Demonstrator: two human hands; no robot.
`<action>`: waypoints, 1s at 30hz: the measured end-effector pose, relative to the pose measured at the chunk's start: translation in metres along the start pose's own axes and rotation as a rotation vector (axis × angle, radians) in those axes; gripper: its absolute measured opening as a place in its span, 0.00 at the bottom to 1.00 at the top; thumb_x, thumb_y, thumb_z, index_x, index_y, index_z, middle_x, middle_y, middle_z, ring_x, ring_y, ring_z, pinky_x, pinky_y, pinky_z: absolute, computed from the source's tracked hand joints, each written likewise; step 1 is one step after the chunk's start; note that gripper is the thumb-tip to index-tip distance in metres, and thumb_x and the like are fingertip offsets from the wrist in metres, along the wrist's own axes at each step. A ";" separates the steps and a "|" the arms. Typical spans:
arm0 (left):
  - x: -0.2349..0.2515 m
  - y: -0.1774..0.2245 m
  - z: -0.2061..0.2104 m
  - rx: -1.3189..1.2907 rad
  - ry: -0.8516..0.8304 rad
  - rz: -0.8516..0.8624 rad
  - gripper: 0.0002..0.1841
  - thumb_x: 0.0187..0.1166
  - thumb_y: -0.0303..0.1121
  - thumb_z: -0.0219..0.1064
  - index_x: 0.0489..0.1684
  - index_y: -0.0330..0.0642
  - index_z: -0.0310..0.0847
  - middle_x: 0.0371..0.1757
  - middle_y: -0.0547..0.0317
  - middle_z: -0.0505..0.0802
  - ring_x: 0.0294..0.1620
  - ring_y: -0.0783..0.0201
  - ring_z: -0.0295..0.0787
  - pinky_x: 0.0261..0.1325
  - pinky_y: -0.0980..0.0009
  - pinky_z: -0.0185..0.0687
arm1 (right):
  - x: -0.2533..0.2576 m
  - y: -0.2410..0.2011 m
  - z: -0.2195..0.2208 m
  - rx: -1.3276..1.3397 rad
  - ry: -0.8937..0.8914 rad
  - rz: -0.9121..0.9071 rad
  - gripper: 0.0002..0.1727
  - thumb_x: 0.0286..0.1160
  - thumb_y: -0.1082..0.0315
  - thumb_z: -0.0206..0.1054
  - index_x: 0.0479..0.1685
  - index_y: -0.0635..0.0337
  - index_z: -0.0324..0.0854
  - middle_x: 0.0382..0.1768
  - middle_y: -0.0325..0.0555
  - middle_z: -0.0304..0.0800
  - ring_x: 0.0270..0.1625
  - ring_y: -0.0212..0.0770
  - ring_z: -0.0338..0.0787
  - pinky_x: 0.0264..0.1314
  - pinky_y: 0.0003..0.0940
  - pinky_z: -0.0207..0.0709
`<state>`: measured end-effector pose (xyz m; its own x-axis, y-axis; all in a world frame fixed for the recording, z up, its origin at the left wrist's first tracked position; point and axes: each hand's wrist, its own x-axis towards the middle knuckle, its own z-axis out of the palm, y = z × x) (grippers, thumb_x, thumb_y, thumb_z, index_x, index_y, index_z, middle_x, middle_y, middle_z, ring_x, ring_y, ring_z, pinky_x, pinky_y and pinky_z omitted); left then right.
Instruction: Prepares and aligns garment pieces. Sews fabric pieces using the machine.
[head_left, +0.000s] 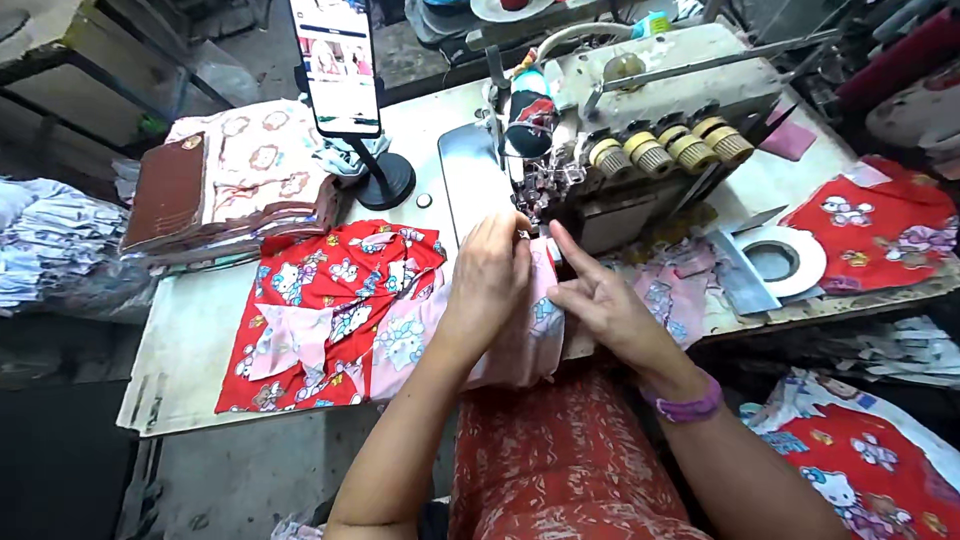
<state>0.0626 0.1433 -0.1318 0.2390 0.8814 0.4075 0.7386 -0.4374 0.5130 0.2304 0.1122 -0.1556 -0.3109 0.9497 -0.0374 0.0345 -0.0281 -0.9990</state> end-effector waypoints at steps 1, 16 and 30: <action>0.002 -0.001 0.001 0.002 0.006 -0.005 0.08 0.78 0.23 0.64 0.49 0.31 0.85 0.38 0.47 0.89 0.36 0.55 0.86 0.46 0.61 0.84 | 0.002 0.000 0.000 0.034 0.014 0.015 0.43 0.80 0.72 0.60 0.96 0.55 0.44 0.23 0.33 0.85 0.26 0.20 0.83 0.36 0.16 0.79; -0.022 -0.008 -0.005 0.000 0.146 0.143 0.11 0.79 0.27 0.69 0.52 0.30 0.89 0.54 0.40 0.94 0.64 0.39 0.86 0.68 0.45 0.75 | -0.065 0.050 0.032 0.057 0.120 0.126 0.10 0.82 0.69 0.67 0.56 0.64 0.82 0.24 0.35 0.86 0.24 0.23 0.81 0.33 0.21 0.77; -0.034 -0.015 0.005 -0.100 0.103 0.340 0.11 0.80 0.20 0.63 0.49 0.29 0.92 0.57 0.39 0.94 0.67 0.44 0.89 0.75 0.57 0.79 | -0.081 0.062 0.022 0.159 0.222 0.121 0.04 0.76 0.77 0.68 0.43 0.68 0.87 0.31 0.35 0.94 0.33 0.23 0.91 0.43 0.22 0.87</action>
<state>0.0464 0.1208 -0.1576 0.3913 0.6623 0.6389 0.5618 -0.7218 0.4041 0.2367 0.0268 -0.2152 -0.0977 0.9810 -0.1678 -0.0961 -0.1771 -0.9795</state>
